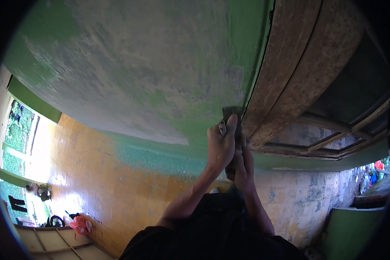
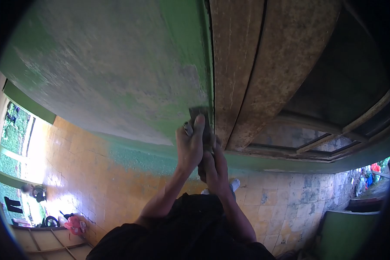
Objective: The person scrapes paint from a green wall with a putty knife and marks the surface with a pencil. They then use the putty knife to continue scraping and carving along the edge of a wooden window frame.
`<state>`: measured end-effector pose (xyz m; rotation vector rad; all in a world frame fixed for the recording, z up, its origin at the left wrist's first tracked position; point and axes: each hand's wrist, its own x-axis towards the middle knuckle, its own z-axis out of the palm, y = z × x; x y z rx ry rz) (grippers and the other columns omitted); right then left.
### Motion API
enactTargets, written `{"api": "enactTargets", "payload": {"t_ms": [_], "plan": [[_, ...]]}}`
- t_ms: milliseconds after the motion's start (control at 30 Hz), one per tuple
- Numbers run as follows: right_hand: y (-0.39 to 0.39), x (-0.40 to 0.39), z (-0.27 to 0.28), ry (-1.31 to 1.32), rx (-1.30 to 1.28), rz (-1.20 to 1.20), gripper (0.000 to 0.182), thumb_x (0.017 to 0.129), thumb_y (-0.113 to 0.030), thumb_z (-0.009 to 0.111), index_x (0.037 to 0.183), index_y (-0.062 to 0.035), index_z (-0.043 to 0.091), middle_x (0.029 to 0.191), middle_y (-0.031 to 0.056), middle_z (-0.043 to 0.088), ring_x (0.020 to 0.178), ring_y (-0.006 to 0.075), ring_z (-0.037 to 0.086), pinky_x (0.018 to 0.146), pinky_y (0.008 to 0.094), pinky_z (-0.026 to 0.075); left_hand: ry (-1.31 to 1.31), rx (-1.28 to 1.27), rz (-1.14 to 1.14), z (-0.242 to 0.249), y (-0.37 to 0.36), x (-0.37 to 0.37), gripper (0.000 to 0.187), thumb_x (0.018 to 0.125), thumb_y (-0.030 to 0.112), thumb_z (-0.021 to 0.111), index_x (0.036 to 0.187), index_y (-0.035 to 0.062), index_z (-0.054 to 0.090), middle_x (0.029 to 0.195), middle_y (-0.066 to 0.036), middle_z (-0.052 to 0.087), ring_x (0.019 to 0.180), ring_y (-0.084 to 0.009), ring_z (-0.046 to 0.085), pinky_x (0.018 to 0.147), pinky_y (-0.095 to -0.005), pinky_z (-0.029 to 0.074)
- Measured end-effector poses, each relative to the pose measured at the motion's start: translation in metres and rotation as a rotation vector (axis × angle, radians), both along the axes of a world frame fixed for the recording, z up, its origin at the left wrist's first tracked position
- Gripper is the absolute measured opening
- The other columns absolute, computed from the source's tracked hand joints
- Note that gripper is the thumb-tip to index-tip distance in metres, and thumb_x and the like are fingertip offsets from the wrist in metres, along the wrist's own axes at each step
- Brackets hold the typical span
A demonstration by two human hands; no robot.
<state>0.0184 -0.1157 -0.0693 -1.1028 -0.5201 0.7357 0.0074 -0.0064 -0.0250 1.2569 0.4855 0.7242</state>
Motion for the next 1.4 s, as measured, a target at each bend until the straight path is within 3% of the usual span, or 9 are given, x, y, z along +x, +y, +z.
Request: {"api": "enactTargets", "payload": {"t_ms": [67,233,333,433,600,700,900,1000,1400], "plan": [[0.001,-0.003,-0.008,-0.010,0.003,-0.011,0.052,0.107,-0.018,0.038,0.155,-0.0047,0.026,0.072,-0.0053,0.047,0.051,0.0004,0.039,0.044,0.0180,0.031,0.014,0.039,0.007,-0.021,-0.002,-0.003,0.045,0.107,0.030,0.052,0.071,0.0021,0.053,0.055,-0.005,0.055,0.052,-0.0121,0.058,0.047,-0.0289,0.043],[0.002,0.010,0.010,0.068,0.046,0.050,0.057,0.107,-0.019,0.039,0.159,-0.0058,0.020,0.073,-0.0058,0.047,0.050,0.0003,0.038,0.044,0.0181,0.030,-0.005,0.022,0.012,0.004,-0.006,-0.001,0.045,0.107,0.028,0.052,0.070,0.0017,0.052,0.055,-0.004,0.055,0.051,-0.0114,0.055,0.047,-0.0292,0.043],[0.002,0.004,-0.008,-0.063,-0.006,-0.039,0.056,0.107,-0.018,0.039,0.158,-0.0057,0.021,0.072,-0.0060,0.047,0.050,0.0002,0.038,0.044,0.0185,0.030,-0.013,0.043,0.007,0.001,-0.002,0.002,0.045,0.107,0.028,0.052,0.071,0.0016,0.052,0.055,-0.004,0.055,0.050,-0.0111,0.055,0.047,-0.0286,0.042],[-0.004,0.000,-0.014,0.065,0.031,0.030,0.055,0.107,-0.018,0.040,0.158,-0.0050,0.022,0.072,-0.0059,0.047,0.050,0.0002,0.037,0.044,0.0186,0.030,0.025,0.060,0.028,-0.018,-0.005,0.000,0.045,0.107,0.028,0.052,0.071,0.0015,0.052,0.055,-0.004,0.055,0.050,-0.0111,0.055,0.046,-0.0281,0.042],[-0.002,0.005,0.000,0.032,0.029,0.012,0.054,0.107,-0.017,0.039,0.157,-0.0037,0.024,0.072,-0.0054,0.048,0.050,0.0006,0.039,0.044,0.0184,0.032,0.000,0.032,0.029,0.006,-0.004,0.003,0.046,0.107,0.028,0.052,0.070,0.0014,0.052,0.055,-0.005,0.055,0.049,-0.0113,0.054,0.044,-0.0281,0.041],[0.001,0.002,-0.011,-0.005,0.019,-0.036,0.051,0.107,-0.016,0.039,0.155,-0.0031,0.027,0.073,-0.0049,0.049,0.051,0.0007,0.039,0.045,0.0182,0.032,0.052,0.044,0.023,-0.018,-0.005,0.000,0.046,0.107,0.029,0.052,0.069,0.0015,0.053,0.055,-0.005,0.055,0.049,-0.0112,0.054,0.044,-0.0280,0.040],[-0.003,0.005,0.006,0.011,0.031,0.002,0.051,0.107,-0.017,0.040,0.155,-0.0031,0.029,0.076,-0.0044,0.050,0.053,0.0005,0.039,0.046,0.0185,0.033,-0.005,0.058,0.030,0.013,-0.004,0.003,0.046,0.106,0.029,0.053,0.069,0.0017,0.053,0.055,-0.005,0.056,0.049,-0.0109,0.054,0.045,-0.0279,0.041],[-0.002,0.003,-0.006,0.039,0.024,-0.003,0.051,0.107,-0.018,0.040,0.155,-0.0032,0.029,0.076,-0.0044,0.050,0.053,0.0006,0.039,0.046,0.0189,0.033,0.091,0.053,0.030,-0.008,-0.007,-0.003,0.046,0.107,0.028,0.053,0.069,0.0015,0.053,0.055,-0.005,0.056,0.049,-0.0110,0.054,0.045,-0.0282,0.041],[0.000,0.010,0.018,-0.026,0.029,-0.014,0.052,0.108,-0.018,0.039,0.156,-0.0028,0.026,0.082,-0.0044,0.050,0.055,0.0004,0.039,0.046,0.0178,0.033,0.009,0.062,0.056,0.012,-0.007,0.002,0.048,0.107,0.029,0.052,0.068,0.0009,0.055,0.055,-0.005,0.057,0.050,-0.0116,0.056,0.047,-0.0296,0.043]]}}
